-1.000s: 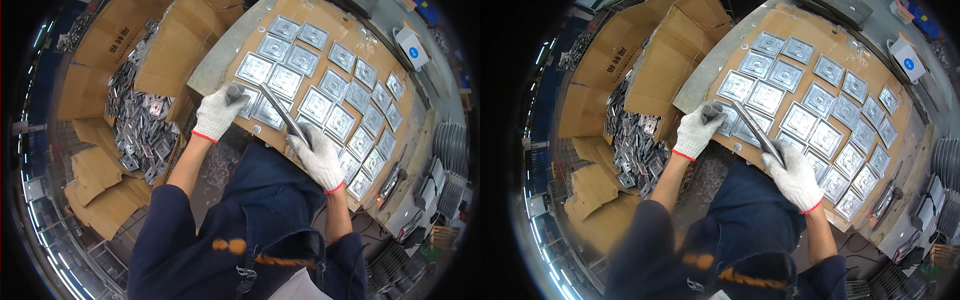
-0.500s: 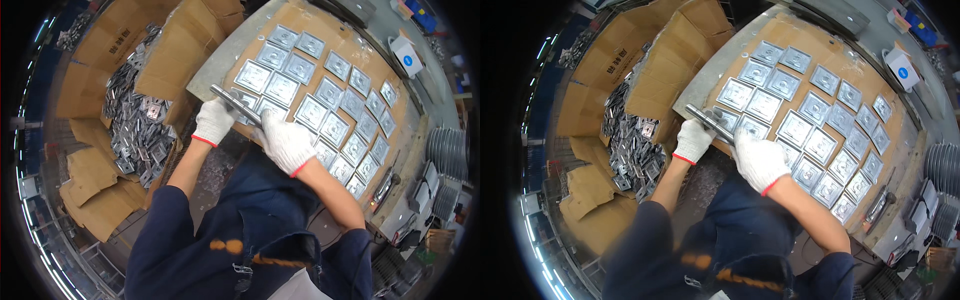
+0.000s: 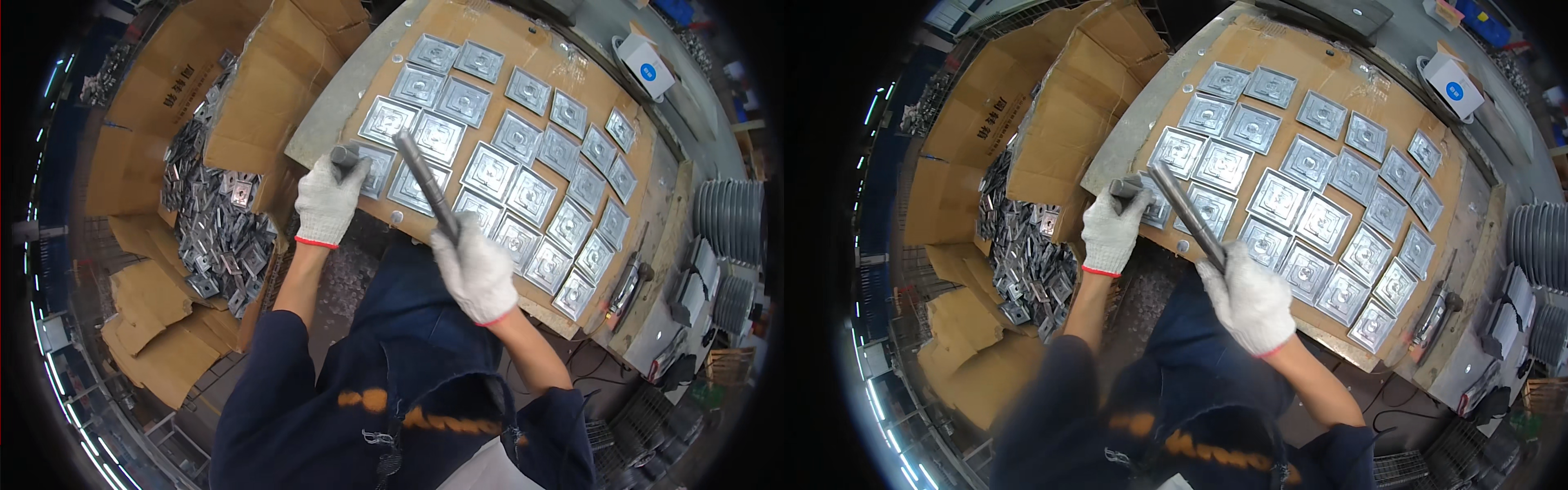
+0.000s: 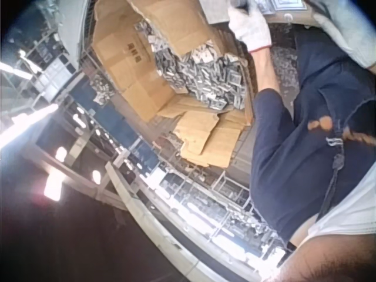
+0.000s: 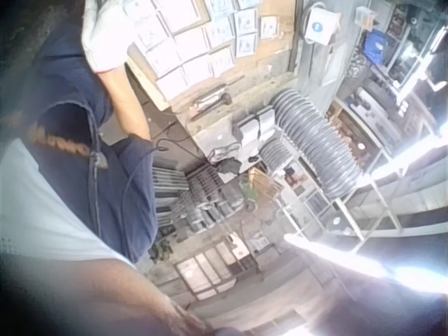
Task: The worker uses a metal rod and a hammer to flatten or straighten square metal components on a workbench.
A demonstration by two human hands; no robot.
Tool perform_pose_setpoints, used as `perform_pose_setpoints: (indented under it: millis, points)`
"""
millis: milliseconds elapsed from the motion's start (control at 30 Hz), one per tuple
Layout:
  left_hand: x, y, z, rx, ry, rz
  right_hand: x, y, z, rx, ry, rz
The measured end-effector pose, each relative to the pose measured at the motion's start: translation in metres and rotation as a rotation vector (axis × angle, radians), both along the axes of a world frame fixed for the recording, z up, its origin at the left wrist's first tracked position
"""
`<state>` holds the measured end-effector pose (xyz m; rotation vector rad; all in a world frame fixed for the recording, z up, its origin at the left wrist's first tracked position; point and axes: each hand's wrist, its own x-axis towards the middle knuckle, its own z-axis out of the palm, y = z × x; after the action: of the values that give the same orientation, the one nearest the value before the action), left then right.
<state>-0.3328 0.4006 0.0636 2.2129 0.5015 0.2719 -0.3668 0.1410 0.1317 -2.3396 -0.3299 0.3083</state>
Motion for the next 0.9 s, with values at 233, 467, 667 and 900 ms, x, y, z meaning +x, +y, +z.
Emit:
perform_pose_setpoints:
  millis: [233,467,667,900]
  points:
    - [0.002,0.002,0.04,0.021,0.044,0.02,-0.01,0.008,-0.048,-0.219,0.102,0.11]
    - [0.005,0.02,0.013,-0.158,-0.108,-0.027,-0.002,0.024,-0.059,-0.178,-0.028,0.123]
    - [0.01,0.025,0.024,-0.236,-0.177,-0.088,0.011,0.042,-0.015,-0.04,0.043,0.041]
    - [0.002,-0.013,0.04,-0.236,-0.076,0.011,0.028,0.0,0.004,0.058,0.306,-0.117]
